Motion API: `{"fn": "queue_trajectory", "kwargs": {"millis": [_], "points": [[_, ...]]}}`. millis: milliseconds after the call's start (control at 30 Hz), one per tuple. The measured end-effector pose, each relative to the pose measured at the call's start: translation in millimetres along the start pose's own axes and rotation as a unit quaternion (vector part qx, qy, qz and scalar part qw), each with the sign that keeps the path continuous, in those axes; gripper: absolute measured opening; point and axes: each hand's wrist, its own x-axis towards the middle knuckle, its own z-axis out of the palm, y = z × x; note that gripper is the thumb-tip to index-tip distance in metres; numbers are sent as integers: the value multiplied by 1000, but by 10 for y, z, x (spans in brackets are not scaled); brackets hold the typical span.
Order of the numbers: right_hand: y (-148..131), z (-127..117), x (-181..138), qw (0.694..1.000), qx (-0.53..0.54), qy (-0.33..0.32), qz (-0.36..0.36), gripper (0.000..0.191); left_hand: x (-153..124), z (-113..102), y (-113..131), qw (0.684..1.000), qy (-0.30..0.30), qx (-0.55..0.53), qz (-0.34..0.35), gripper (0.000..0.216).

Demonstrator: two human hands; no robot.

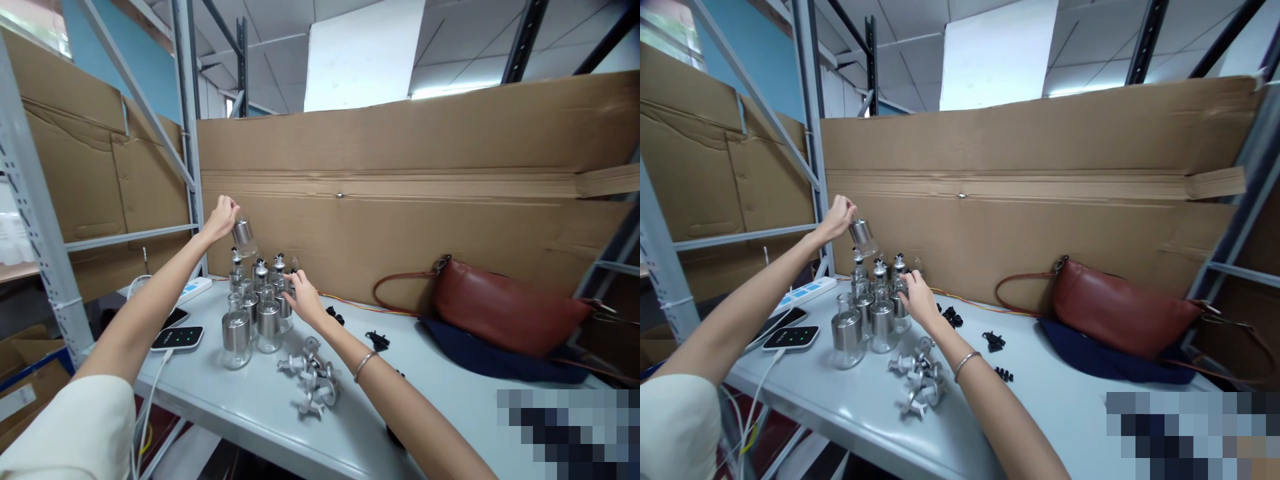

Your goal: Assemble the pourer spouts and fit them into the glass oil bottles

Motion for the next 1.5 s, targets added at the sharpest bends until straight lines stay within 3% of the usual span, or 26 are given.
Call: {"fn": "queue_trajectory", "kwargs": {"millis": [100,167,367,500,700,833,1000,1167,1367,1500], "points": [[-11,7,3,1000,6,0,2,34,2,-58,-106,999,30,-14,-34,24],[-10,19,5,1000,10,1,4,33,-55,-86,-203,999,15,-21,-46,23],[1,43,15,1000,13,8,1,34,-552,-4,-496,989,-133,-38,-59,11],[-12,40,18,1000,9,15,1,33,-840,170,-607,979,-194,-37,-56,14],[-19,22,6,1000,7,5,11,33,-913,290,-642,962,-265,-21,-63,16],[-32,-4,8,1000,10,-10,7,36,-804,191,-512,959,-278,8,-45,22],[-70,-47,49,1000,18,-20,10,31,-692,78,-42,961,-274,19,31,42],[-81,-71,88,999,35,-22,18,24,-611,189,401,922,-375,23,87,53],[-69,-32,60,996,87,-8,32,30,-539,373,558,892,-433,77,104,41],[-42,11,62,988,124,40,79,32,-510,418,598,884,-442,109,102,42]]}}
